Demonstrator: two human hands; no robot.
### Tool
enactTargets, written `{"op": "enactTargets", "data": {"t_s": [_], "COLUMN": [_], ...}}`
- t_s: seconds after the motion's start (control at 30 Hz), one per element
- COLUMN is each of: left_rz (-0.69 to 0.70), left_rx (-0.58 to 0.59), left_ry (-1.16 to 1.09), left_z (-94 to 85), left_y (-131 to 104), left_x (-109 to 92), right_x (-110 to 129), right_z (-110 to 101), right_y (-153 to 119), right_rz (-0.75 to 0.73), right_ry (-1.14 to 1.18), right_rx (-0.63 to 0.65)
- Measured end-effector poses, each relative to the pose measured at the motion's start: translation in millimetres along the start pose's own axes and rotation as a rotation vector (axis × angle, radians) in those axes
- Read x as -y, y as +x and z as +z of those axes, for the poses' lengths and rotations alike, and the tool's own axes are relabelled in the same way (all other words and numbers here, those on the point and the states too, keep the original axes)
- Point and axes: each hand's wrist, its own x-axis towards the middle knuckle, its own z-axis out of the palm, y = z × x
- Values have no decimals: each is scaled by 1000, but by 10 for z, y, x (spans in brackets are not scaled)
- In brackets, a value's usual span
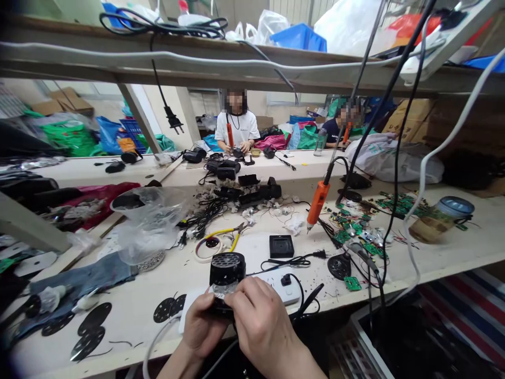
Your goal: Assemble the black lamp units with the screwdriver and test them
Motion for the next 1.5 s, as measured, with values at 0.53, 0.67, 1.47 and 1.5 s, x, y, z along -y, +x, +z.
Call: {"op": "enactTargets", "data": {"t_s": [0.53, 0.67, 1.47, 1.5], "left_rz": [128, 233, -144, -217], "left_rx": [-33, -79, -61, -84], "left_ry": [69, 193, 152, 153], "left_z": [185, 211, 229, 251], "left_y": [-38, 14, 418, 436], "left_x": [-116, -102, -237, -260], "right_x": [-166, -285, -668, -683], "right_z": [75, 130, 230, 235], "right_y": [23, 34, 173, 179], "right_rz": [6, 22, 81, 98], "right_ry": [152, 199, 53, 71], "right_rx": [-23, -2, 84, 86]}}
